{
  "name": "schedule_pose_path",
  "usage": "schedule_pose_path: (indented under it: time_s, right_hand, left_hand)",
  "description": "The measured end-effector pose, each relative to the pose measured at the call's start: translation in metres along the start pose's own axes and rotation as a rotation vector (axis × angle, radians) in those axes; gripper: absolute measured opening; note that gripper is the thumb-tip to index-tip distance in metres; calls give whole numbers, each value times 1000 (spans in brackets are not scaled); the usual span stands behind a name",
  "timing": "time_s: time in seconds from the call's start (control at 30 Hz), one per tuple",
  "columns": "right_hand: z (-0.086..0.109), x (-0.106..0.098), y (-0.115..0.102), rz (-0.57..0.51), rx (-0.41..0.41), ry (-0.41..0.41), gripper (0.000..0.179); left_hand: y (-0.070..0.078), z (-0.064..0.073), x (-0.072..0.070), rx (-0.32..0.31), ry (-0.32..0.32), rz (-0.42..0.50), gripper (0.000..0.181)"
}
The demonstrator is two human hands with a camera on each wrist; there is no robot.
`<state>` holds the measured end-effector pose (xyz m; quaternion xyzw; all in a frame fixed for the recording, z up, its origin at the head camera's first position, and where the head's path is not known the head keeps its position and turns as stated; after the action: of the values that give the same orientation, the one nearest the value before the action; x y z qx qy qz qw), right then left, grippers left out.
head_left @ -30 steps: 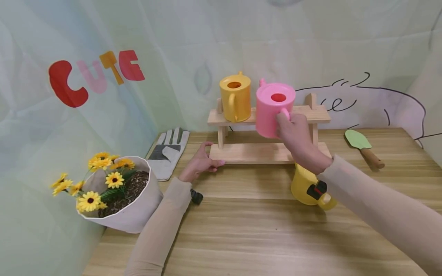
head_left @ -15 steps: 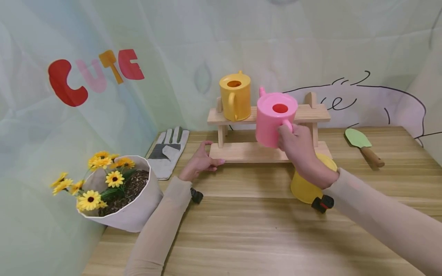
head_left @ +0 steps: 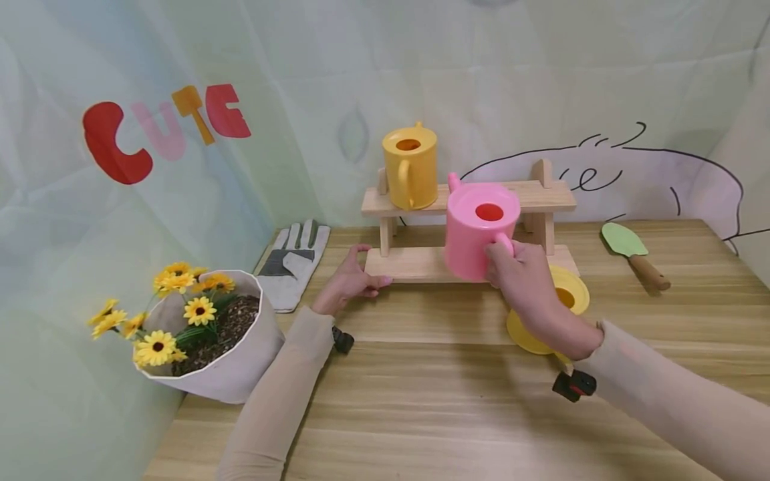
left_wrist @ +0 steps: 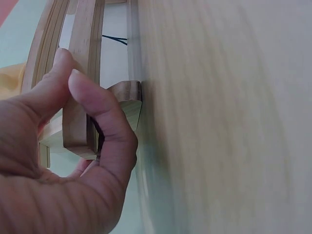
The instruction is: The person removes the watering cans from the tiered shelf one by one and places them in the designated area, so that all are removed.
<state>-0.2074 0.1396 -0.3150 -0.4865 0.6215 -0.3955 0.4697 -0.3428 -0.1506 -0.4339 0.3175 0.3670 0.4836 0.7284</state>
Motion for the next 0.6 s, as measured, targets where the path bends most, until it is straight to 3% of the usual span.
schedule_pose_path:
  time_s: [0.6]
  right_hand:
    - [28,3,18,-8,55,7,48]
  left_hand:
    - [2,3,1,-1,8,-3,98]
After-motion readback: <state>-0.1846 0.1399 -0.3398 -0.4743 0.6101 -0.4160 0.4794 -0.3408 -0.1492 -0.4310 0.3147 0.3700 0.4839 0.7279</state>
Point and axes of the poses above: each hand's wrist, its own z-axis away from the middle knuckle, its own x-axis out of the palm, y = z × x, the point moved 5 cm from there along -z, towards the middle knuckle, and after that the axes turned 14 degrees about -x, right-handed, at the moved point
